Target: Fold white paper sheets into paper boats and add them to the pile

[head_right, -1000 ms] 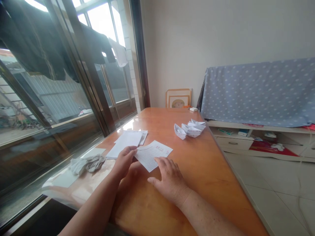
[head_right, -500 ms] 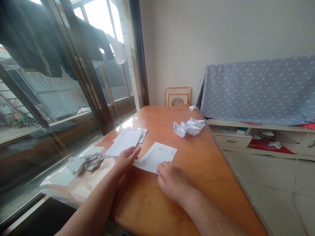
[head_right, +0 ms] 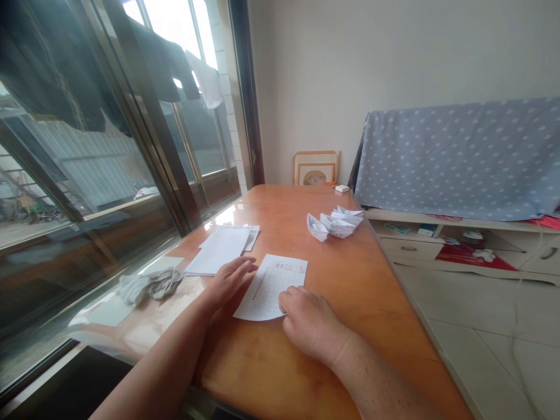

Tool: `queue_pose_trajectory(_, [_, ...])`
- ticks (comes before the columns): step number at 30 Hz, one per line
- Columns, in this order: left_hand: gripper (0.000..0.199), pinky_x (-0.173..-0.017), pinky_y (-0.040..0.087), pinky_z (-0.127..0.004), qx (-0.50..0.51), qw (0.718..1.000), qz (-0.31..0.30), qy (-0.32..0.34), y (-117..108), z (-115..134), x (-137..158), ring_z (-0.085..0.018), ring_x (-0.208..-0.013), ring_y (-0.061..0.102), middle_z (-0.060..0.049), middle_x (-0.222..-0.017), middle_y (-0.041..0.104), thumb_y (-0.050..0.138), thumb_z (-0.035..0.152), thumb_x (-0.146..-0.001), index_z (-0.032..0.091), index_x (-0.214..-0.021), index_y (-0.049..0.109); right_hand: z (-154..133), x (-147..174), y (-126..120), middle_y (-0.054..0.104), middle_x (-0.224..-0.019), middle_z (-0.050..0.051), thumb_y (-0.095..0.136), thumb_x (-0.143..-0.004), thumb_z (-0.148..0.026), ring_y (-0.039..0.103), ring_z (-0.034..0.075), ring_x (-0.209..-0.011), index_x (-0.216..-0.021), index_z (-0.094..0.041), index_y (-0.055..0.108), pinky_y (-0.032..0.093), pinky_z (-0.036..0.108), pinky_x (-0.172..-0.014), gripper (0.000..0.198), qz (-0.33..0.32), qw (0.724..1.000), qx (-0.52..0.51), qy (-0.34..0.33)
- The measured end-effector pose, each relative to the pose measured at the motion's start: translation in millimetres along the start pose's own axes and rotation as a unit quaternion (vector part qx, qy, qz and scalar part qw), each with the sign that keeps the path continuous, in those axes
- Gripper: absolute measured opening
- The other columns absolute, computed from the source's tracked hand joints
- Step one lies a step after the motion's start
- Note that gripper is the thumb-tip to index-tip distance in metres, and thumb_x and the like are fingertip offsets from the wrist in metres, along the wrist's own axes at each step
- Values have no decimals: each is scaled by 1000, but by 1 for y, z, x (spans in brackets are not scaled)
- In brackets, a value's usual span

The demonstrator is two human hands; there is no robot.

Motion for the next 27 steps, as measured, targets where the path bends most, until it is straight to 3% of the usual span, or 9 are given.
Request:
queue_pose_trajectory(5, [43, -95, 50, -36, 28, 999, -34, -9, 9, -1, 2, -26, -111, 67, -11, -113, 73, 50, 53, -96, 19, -116, 68, 2, 2, -1, 62, -86, 2, 51, -72, -5, 49, 16, -75, -81, -21, 56, 26, 28, -63, 19, -5, 1000, -14, -3])
queue_pose_trajectory(11, [42, -105, 44, -39, -59, 998, -36, 13, 12, 5, 4, -28, -116, 63, -8, -121, 72, 52, 52, -93, 22, -114, 72, 4, 2, -2, 63, -87, 2, 52, -73, -5, 51, 16, -76, -82, -21, 57, 28, 27, -64, 20, -14, 999, -29, -4])
queue_pose_trajectory(19, [39, -95, 50, -37, -82, 995, -40, 42, 14, 18, 7, -28, -99, 67, -6, -106, 76, 52, 52, -92, 24, -103, 77, 3, 5, -4, 63, -87, 2, 51, -72, -4, 51, 16, -76, -84, -21, 59, 28, 26, -64, 23, -28, 999, -37, -4])
queue_pose_trajectory(27, [40, -96, 49, -38, -71, 996, -50, 34, 17, 14, 6, -28, -101, 66, -6, -106, 76, 51, 53, -92, 24, -101, 77, -1, 8, -7, 62, -87, 2, 52, -73, -5, 51, 16, -76, -85, -21, 57, 29, 27, -64, 21, -34, 999, -41, -9])
Point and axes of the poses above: each hand's wrist, its own x-axis away from the middle knuckle, its own y-axis out of the palm, z = x × y, the point moved 9 cm from there along -x, towards the middle knuckle
